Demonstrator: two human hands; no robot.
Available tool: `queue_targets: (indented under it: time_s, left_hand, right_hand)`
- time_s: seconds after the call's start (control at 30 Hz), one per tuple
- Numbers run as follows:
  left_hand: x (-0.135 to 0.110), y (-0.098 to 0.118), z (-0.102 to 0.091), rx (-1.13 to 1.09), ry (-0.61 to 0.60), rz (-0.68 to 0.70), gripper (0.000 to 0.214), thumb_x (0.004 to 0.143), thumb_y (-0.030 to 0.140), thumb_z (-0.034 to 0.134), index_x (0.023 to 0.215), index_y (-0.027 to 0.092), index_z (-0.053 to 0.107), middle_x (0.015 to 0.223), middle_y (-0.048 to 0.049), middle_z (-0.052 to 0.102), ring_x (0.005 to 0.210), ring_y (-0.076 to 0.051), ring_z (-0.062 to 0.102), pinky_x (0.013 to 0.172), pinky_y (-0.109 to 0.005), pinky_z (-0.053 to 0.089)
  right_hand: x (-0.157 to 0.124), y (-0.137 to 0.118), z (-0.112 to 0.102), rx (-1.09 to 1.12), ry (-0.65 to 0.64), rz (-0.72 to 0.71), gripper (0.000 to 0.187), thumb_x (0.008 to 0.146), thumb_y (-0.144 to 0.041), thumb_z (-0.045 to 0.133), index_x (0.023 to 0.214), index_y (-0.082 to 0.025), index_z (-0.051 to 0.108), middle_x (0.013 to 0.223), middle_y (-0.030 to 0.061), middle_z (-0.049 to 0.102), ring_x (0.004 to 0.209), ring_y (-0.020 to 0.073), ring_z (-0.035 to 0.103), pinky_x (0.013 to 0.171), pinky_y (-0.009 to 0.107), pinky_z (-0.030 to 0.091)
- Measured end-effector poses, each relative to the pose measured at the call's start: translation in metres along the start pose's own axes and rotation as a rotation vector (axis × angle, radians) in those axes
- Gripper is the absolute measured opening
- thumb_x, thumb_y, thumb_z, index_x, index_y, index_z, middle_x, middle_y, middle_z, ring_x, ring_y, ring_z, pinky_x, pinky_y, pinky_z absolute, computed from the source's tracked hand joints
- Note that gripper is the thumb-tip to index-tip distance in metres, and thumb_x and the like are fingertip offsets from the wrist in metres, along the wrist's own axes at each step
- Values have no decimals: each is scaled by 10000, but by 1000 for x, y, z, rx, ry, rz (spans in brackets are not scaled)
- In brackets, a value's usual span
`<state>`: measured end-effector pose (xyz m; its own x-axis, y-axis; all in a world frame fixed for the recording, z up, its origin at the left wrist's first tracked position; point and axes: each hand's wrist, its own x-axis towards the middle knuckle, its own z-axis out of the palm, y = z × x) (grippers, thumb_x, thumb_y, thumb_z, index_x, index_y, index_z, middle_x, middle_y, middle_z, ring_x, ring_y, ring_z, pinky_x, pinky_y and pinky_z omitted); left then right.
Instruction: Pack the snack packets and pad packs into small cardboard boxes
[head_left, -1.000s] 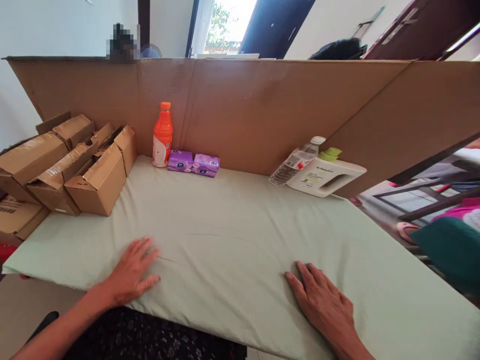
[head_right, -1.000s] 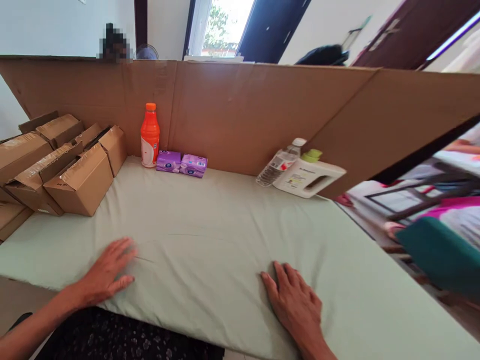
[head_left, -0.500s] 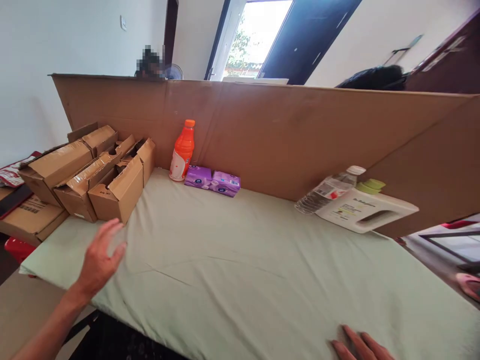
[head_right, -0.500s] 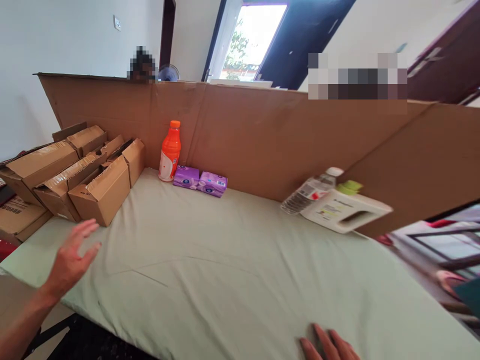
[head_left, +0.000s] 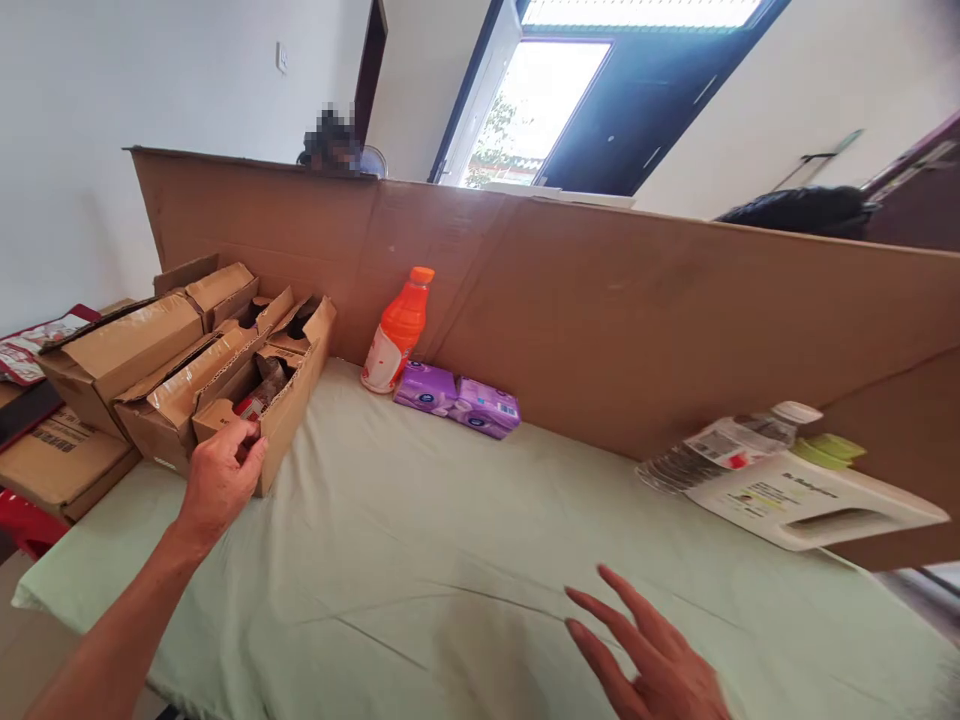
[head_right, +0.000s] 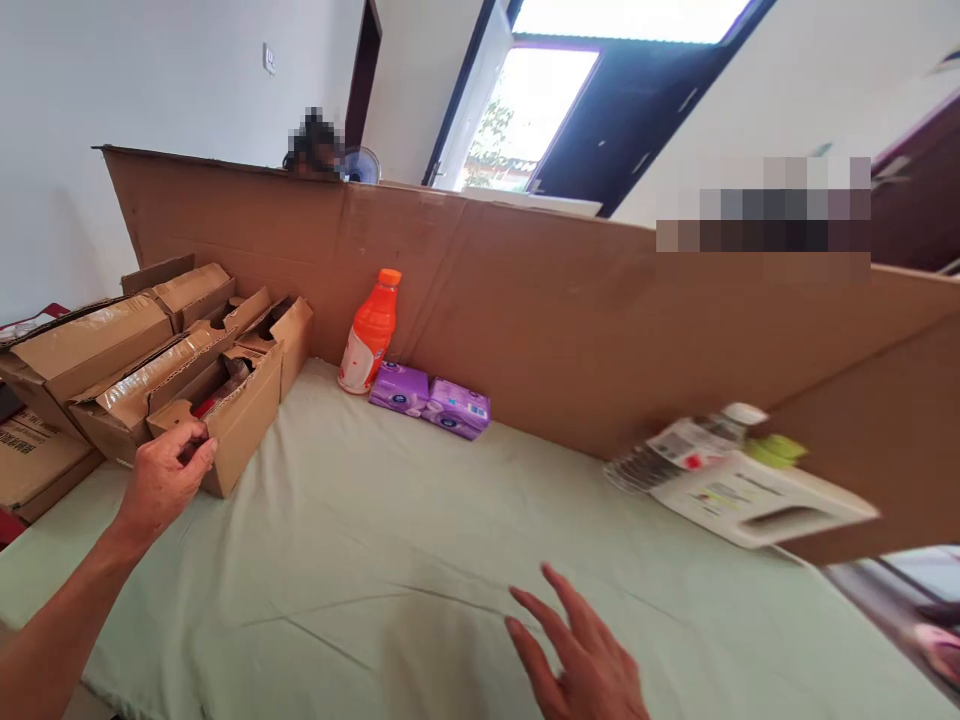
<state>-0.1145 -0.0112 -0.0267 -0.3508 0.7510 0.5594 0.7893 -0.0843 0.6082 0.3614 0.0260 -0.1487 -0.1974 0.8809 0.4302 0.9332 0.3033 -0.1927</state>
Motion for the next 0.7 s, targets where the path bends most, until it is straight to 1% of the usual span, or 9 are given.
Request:
queue_targets:
  time_s: [0.1, 0.17, 0.3, 0.37, 0.4, 0.47, 0.53, 0.63, 0.7]
  left_hand:
    - [-11, 7, -9, -19, 2, 37, 187, 857, 283, 500, 711, 201, 583, 613, 36, 591, 554, -104, 547, 567, -204, 422]
    - [-23, 17, -19, -38, -37, 80, 201, 853, 258, 512, 665, 204, 561, 575, 53, 546, 516, -89, 515, 536, -188, 408]
    - [-52, 36, -39, -68, -144, 208, 235, 895, 201, 516, 661, 207, 539, 570, 62, 506, 492, -74, 489, 501, -175, 402]
    - [-61, 40, -46, -85, -177, 277, 215, 918, 168, 512, 711, 211, 546, 595, 57, 523, 508, -77, 511, 511, -177, 422]
    - [-63, 40, -49, -94, -190, 300, 196, 927, 155, 512, 744, 213, 551, 616, 54, 544, 523, -79, 533, 524, -176, 439]
    - [-65, 40, -52, -106, -199, 325, 168, 937, 141, 513, 796, 222, 555, 653, 50, 586, 553, -81, 576, 545, -171, 465]
    - [-64, 39, -54, -101, -195, 338, 151, 940, 140, 514, 828, 231, 559, 678, 52, 618, 568, -77, 604, 561, -159, 484]
    - [-61, 38, -53, -92, -156, 362, 122, 943, 169, 515, 871, 245, 578, 716, 57, 660, 592, -69, 644, 589, -129, 510]
    - [-63, 32, -52, -56, -118, 398, 89, 944, 205, 533, 907, 249, 601, 757, 53, 698, 639, -75, 686, 658, -119, 542]
  right_hand:
    - [53, -59, -19, 101, 18, -245, 440, 970, -517, 403, 1038, -292, 775, 1425, 115, 623, 1225, 325, 647, 920, 501, 575]
    - [84, -96, -39, 164, 33, -382, 389, 999, -474, 431, 1057, -289, 768, 1406, 106, 643, 1221, 295, 653, 946, 467, 568]
    - [143, -161, -87, 337, 22, -564, 305, 1030, -385, 468, 1078, -280, 751, 1176, 70, 761, 1065, 225, 717, 939, 394, 567]
    - [171, -190, -105, 391, -52, -653, 295, 1037, -346, 472, 1060, -263, 754, 1099, 51, 780, 1007, 200, 731, 917, 359, 565]
    - [184, -204, -111, 393, -127, -710, 287, 1037, -329, 480, 1049, -255, 757, 1062, 40, 785, 972, 186, 735, 889, 333, 564]
    - [205, -233, -115, 350, -304, -817, 237, 1016, -278, 528, 1023, -244, 762, 991, 12, 789, 879, 159, 736, 799, 280, 553]
    - [217, -261, -110, 222, -476, -916, 154, 948, -228, 631, 1015, -231, 770, 946, 2, 789, 824, 158, 731, 718, 252, 531]
    - [219, -298, -90, -96, -678, -1025, 166, 840, -203, 736, 997, -195, 789, 898, 46, 796, 817, 212, 743, 669, 270, 528]
    - [217, -315, -74, -233, -741, -1055, 155, 847, -189, 711, 974, -159, 796, 879, 97, 799, 809, 236, 751, 661, 290, 536]
